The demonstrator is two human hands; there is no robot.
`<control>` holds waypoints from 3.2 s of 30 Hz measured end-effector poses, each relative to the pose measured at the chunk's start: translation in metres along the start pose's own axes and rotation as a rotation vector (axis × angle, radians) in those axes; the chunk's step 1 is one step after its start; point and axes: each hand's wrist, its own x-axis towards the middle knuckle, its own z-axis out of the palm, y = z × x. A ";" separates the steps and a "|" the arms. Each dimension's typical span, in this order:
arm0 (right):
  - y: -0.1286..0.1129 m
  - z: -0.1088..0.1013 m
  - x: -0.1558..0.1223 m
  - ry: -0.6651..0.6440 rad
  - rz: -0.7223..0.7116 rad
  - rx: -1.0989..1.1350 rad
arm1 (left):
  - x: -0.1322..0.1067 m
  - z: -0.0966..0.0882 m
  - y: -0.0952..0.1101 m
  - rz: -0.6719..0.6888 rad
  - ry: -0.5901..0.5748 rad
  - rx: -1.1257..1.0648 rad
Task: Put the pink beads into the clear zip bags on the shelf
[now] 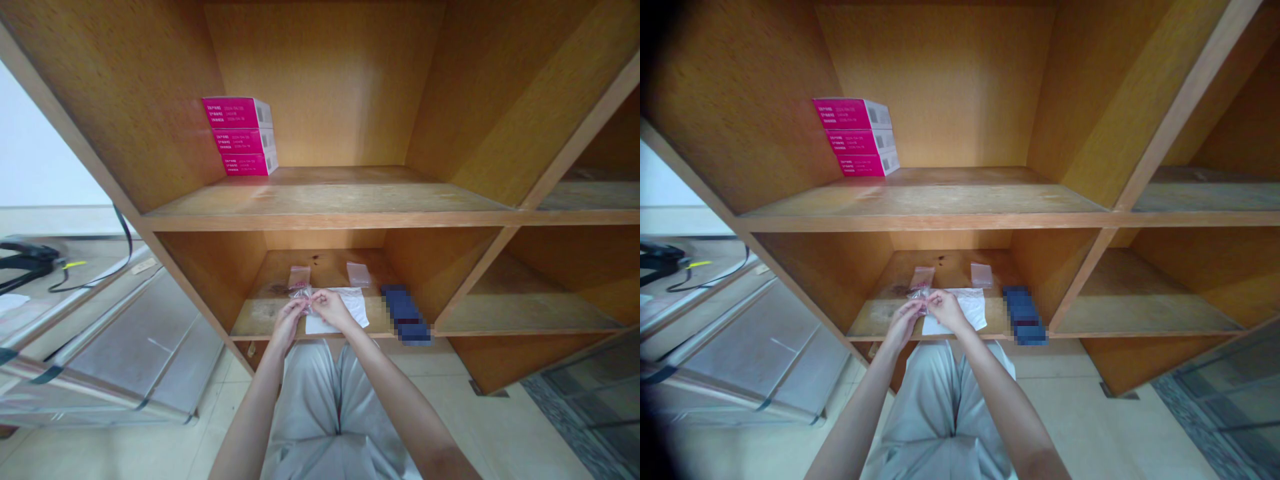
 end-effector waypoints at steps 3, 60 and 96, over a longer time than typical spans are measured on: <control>0.002 0.003 0.001 -0.037 0.000 0.006 | 0.000 -0.001 -0.001 0.015 0.002 0.041; -0.050 0.001 -0.006 0.071 0.054 -1.190 | 0.003 -0.005 -0.011 0.016 0.091 0.341; -0.033 -0.040 0.011 -0.225 0.137 -0.072 | -0.001 0.002 0.006 -0.031 0.010 -0.100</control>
